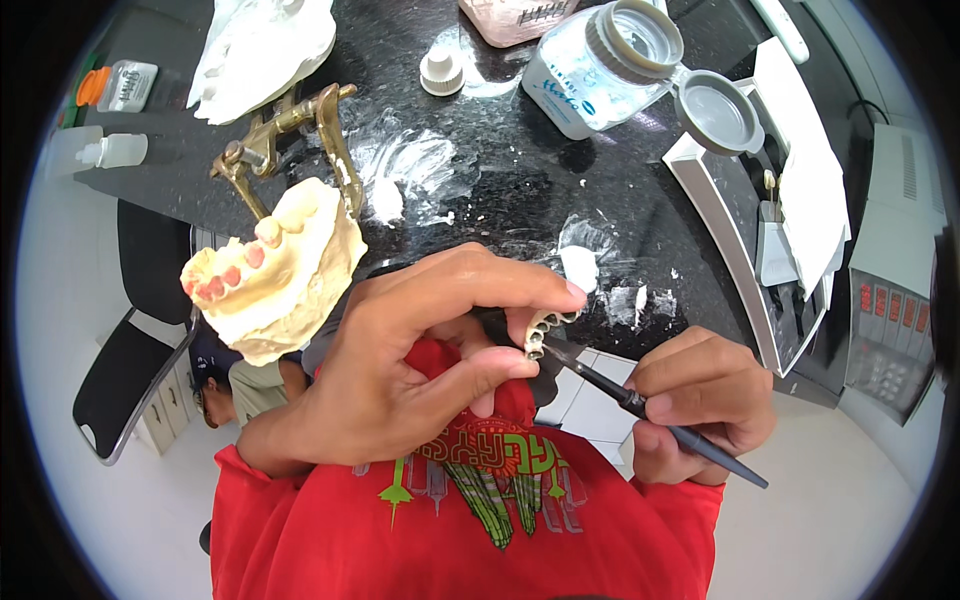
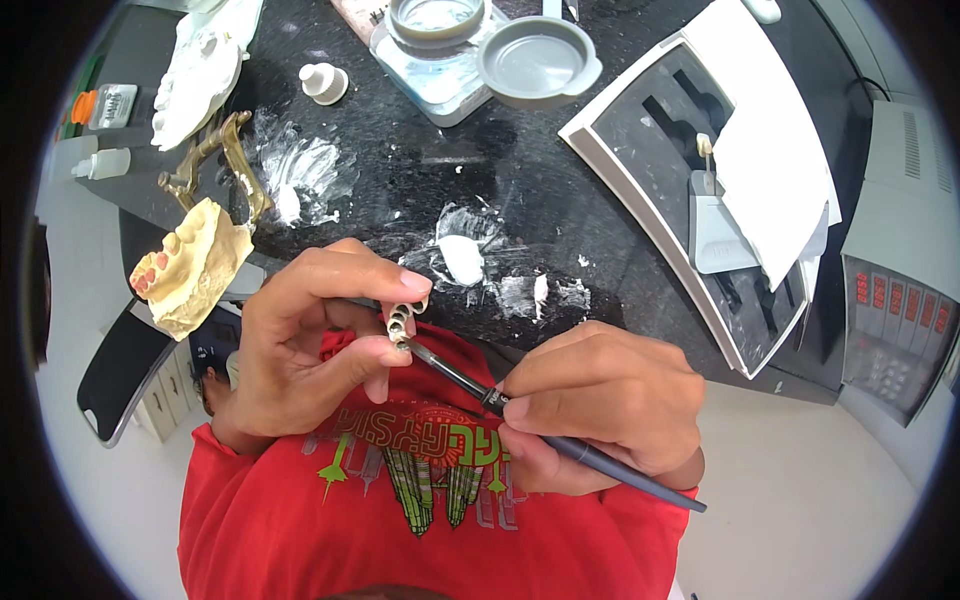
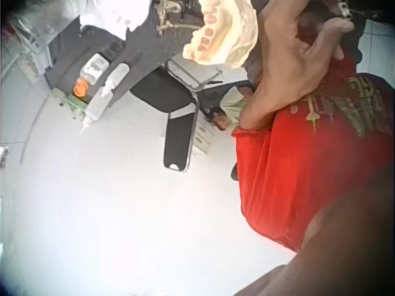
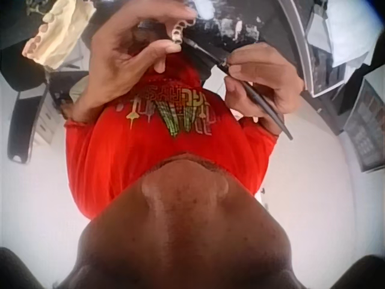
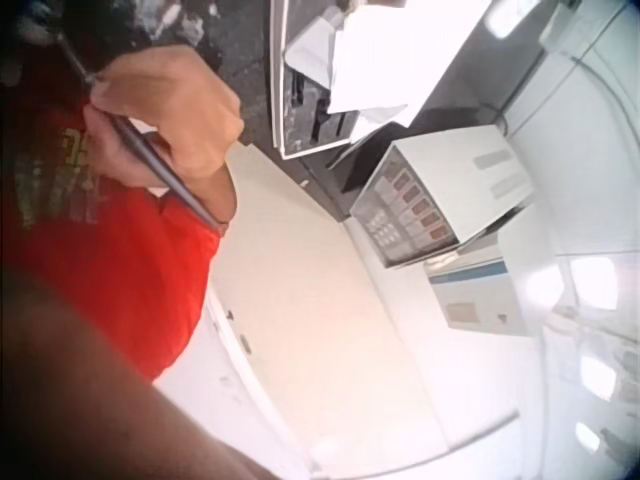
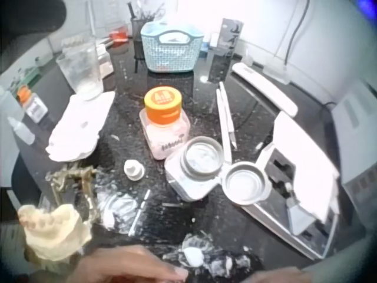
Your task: The person applies porcelain paste to a dental bridge using a brush, wipes the bridge with a cloth, and cleans the brush in a glass of water.
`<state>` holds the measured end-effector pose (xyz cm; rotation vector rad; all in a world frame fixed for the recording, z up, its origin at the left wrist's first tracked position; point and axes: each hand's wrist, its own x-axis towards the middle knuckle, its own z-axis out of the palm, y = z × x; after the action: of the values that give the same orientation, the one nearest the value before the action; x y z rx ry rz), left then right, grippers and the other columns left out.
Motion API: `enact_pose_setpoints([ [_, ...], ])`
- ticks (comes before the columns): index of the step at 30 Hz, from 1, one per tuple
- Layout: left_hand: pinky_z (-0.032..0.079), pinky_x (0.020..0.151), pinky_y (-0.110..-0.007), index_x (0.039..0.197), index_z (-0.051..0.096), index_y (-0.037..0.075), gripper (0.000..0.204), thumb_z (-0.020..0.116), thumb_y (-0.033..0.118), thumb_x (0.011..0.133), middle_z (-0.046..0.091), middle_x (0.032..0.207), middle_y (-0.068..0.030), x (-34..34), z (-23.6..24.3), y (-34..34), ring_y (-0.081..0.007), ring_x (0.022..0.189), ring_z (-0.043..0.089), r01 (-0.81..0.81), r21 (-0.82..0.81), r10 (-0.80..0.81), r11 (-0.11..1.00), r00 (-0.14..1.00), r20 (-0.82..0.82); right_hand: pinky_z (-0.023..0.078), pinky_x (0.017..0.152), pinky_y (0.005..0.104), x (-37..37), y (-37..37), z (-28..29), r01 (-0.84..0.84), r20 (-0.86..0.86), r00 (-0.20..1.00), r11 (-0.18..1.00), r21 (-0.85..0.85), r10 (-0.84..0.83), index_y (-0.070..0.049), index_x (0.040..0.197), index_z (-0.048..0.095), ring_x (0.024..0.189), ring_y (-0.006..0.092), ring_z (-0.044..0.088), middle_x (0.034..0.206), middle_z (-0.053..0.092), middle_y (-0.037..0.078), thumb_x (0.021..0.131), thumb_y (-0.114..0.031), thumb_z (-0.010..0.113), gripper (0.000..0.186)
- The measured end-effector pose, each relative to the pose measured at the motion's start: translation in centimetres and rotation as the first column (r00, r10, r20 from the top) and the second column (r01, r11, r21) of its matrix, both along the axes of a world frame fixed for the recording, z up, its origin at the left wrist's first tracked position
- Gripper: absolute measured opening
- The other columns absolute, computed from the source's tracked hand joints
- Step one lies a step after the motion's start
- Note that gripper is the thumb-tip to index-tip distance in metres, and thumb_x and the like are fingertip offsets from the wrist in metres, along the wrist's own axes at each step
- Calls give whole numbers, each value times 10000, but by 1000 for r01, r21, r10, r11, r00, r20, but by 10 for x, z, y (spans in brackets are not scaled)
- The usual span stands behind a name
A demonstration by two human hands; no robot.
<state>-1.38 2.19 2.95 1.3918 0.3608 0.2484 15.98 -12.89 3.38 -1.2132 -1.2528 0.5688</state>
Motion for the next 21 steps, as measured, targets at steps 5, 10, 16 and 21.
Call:
enact_pose_setpoints([
  [5, 491, 516, -173, 1122, 552, -33, 357, 605, -137, 785, 554, 1061, -163, 0, 0, 0, -103, 653, 592, 4, 2, -4, 1000, 1000, -13, 521, 490, 252, 1, 1, 0, -19, 43, 999, 1000, -10, 20, 17, 826, 625, 589, 211, 645, 743, 647, 141, 590, 46, 773, 281],
  [10, 465, 515, -168, 1117, 560, -28, 343, 608, -123, 790, 570, 1048, -158, -1, -2, 0, -93, 625, 588, -8, 18, 8, 1000, 1000, -3, 522, 489, 249, 1, 2, 0, -28, 63, 998, 999, -19, 29, 14, 834, 622, 591, 206, 646, 744, 646, 139, 597, 40, 776, 284],
  [16, 463, 517, -170, 1115, 560, -28, 343, 609, -123, 790, 578, 1059, -161, 0, -2, 0, -92, 616, 589, -9, 31, 8, 999, 1000, 21, 522, 486, 247, 1, 2, 0, -36, 70, 997, 999, -27, 37, 14, 833, 623, 590, 204, 646, 744, 646, 138, 605, 29, 777, 276],
  [21, 466, 518, -170, 1118, 559, -28, 347, 612, -124, 789, 578, 1058, -162, 0, -3, 1, -88, 610, 592, 0, 28, 0, 1000, 1000, 6, 524, 486, 245, 1, 3, 1, -32, 71, 997, 999, -33, 34, 15, 824, 626, 592, 204, 648, 738, 646, 134, 609, 22, 775, 262],
])
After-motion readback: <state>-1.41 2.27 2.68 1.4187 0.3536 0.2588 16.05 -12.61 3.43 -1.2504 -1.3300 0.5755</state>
